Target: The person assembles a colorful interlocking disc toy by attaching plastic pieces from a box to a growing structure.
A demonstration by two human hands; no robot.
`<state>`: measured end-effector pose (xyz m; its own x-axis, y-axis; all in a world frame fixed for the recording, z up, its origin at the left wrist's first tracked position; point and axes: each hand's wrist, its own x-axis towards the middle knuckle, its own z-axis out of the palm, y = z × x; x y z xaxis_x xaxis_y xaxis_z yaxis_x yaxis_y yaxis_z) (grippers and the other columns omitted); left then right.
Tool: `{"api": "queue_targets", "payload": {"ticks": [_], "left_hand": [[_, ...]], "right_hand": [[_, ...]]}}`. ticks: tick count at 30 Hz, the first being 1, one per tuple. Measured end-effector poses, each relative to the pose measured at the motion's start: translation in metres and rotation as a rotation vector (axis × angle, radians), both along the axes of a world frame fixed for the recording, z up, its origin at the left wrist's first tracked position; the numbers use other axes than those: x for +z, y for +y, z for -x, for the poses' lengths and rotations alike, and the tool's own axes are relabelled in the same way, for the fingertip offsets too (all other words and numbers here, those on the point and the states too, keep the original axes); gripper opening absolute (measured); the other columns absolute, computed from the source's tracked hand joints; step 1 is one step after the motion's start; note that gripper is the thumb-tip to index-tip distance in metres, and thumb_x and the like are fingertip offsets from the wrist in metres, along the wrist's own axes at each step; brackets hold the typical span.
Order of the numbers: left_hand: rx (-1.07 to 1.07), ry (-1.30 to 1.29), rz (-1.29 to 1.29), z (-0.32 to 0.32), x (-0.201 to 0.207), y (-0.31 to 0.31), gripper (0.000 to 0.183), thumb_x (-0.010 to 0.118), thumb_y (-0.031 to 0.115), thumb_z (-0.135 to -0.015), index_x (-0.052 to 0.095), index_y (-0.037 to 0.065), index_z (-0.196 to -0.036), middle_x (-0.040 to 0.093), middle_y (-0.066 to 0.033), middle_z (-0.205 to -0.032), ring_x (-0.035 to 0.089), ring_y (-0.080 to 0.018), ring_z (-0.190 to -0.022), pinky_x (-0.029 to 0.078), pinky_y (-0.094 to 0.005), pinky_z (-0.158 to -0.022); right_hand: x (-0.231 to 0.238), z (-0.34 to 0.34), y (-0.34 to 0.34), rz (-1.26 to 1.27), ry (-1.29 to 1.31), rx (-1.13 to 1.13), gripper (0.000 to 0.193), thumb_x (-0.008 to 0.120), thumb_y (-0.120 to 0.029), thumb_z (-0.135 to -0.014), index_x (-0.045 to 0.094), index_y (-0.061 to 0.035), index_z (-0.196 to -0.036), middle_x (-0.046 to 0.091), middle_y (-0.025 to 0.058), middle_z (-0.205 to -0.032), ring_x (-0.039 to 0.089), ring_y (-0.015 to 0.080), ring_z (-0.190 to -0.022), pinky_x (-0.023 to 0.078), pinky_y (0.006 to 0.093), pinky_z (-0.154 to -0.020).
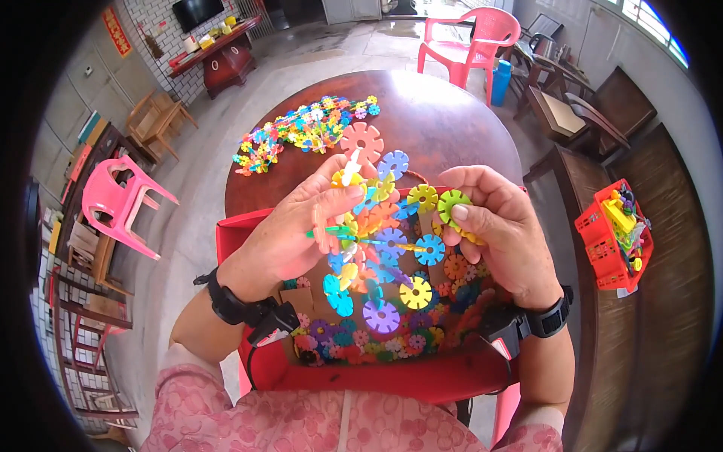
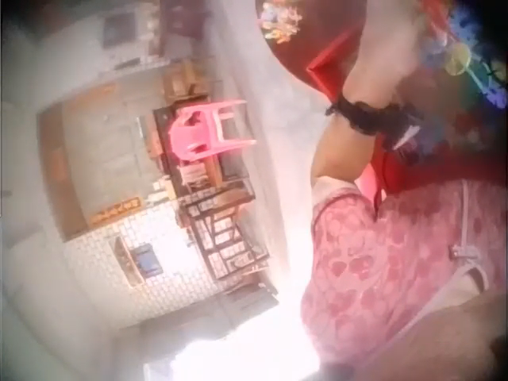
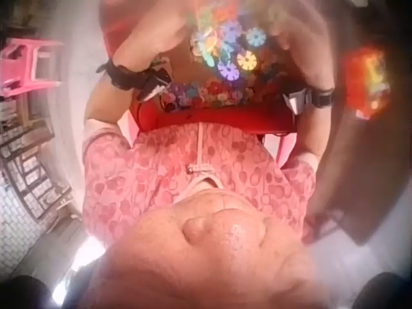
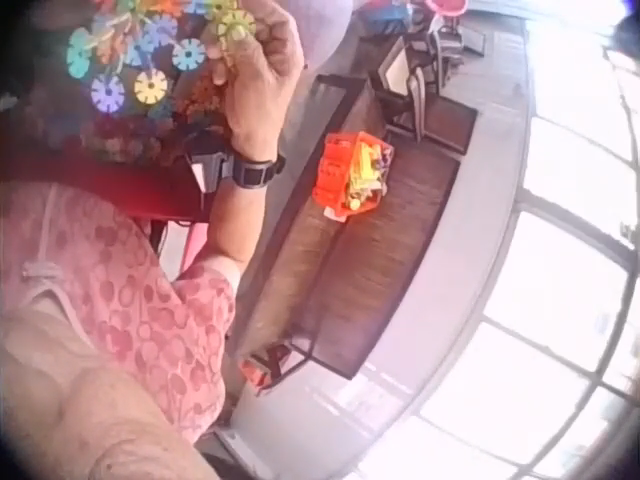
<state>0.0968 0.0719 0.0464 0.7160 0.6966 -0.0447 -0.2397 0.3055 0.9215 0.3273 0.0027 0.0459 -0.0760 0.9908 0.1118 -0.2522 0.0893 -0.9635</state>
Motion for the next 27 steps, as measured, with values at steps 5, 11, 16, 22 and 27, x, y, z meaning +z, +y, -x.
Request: {"api": "queue_targets", "payload": {"ticks": [5, 11, 16, 22, 27], "left_hand": [[-0.074, 0.004, 0.107, -0.001, 0.001, -0.001, 0.054, 0.055, 0.019, -0.095, 0.028, 0.012, -0.142, 0.051, -0.0107, -0.129, 0.057, -0.0273, -0.115, 0.055, -0.0371, -0.073], [-0.128, -0.037, 0.112, -0.009, -0.001, -0.011, 0.067, 0.053, 0.007, -0.086, 0.025, 0.012, -0.146, 0.047, -0.0109, -0.134, 0.052, -0.0275, -0.122, 0.048, -0.0416, -0.094], [-0.242, 0.111, 0.055, -0.007, -0.004, -0.010, 0.067, 0.049, 0.012, -0.084, 0.024, 0.007, -0.146, 0.041, -0.0089, -0.139, 0.044, -0.0247, -0.129, 0.040, -0.0395, -0.104], [-0.142, -0.264, 0.353, -0.011, -0.013, -0.014, 0.055, 0.043, 0.018, -0.093, 0.029, 0.004, -0.144, 0.040, -0.0088, -0.139, 0.047, -0.0251, -0.127, 0.037, -0.0416, -0.107], [-0.298, -0.286, 0.376, -0.012, -0.026, -0.008, 0.046, 0.041, 0.022, -0.099, 0.035, 0.000, -0.138, 0.050, -0.0114, -0.129, 0.052, -0.0245, -0.121, 0.041, -0.0402, -0.104]], "right_hand": [[-0.004, -0.011, -0.002, -0.033, 0.031, -0.014, 0.020, 0.059, -0.009, -0.093, 0.057, 0.0004, -0.110, 0.061, 0.0021, -0.078, 0.052, 0.0040, -0.057, 0.035, 0.0150, -0.044], [0.001, -0.005, -0.006, -0.128, -0.215, -0.195, 0.015, 0.058, -0.009, -0.093, 0.060, -0.0041, -0.107, 0.058, -0.0024, -0.075, 0.048, 0.0012, -0.057, 0.034, 0.0153, -0.047], [0.002, 0.005, -0.008, -0.169, -0.353, -0.254, 0.011, 0.058, -0.004, -0.091, 0.058, -0.0021, -0.103, 0.056, -0.0032, -0.074, 0.047, 0.0012, -0.061, 0.038, 0.0177, -0.054], [-0.002, 0.004, -0.008, -0.199, -0.465, -0.294, 0.011, 0.059, 0.000, -0.088, 0.056, -0.0008, -0.099, 0.055, -0.0023, -0.072, 0.048, 0.0026, -0.063, 0.039, 0.0198, -0.057], [0.003, 0.009, -0.013, -0.188, -0.450, -0.304, 0.011, 0.058, 0.002, -0.088, 0.056, -0.0004, -0.099, 0.055, -0.0017, -0.071, 0.048, 0.0029, -0.063, 0.039, 0.0198, -0.057]]}}
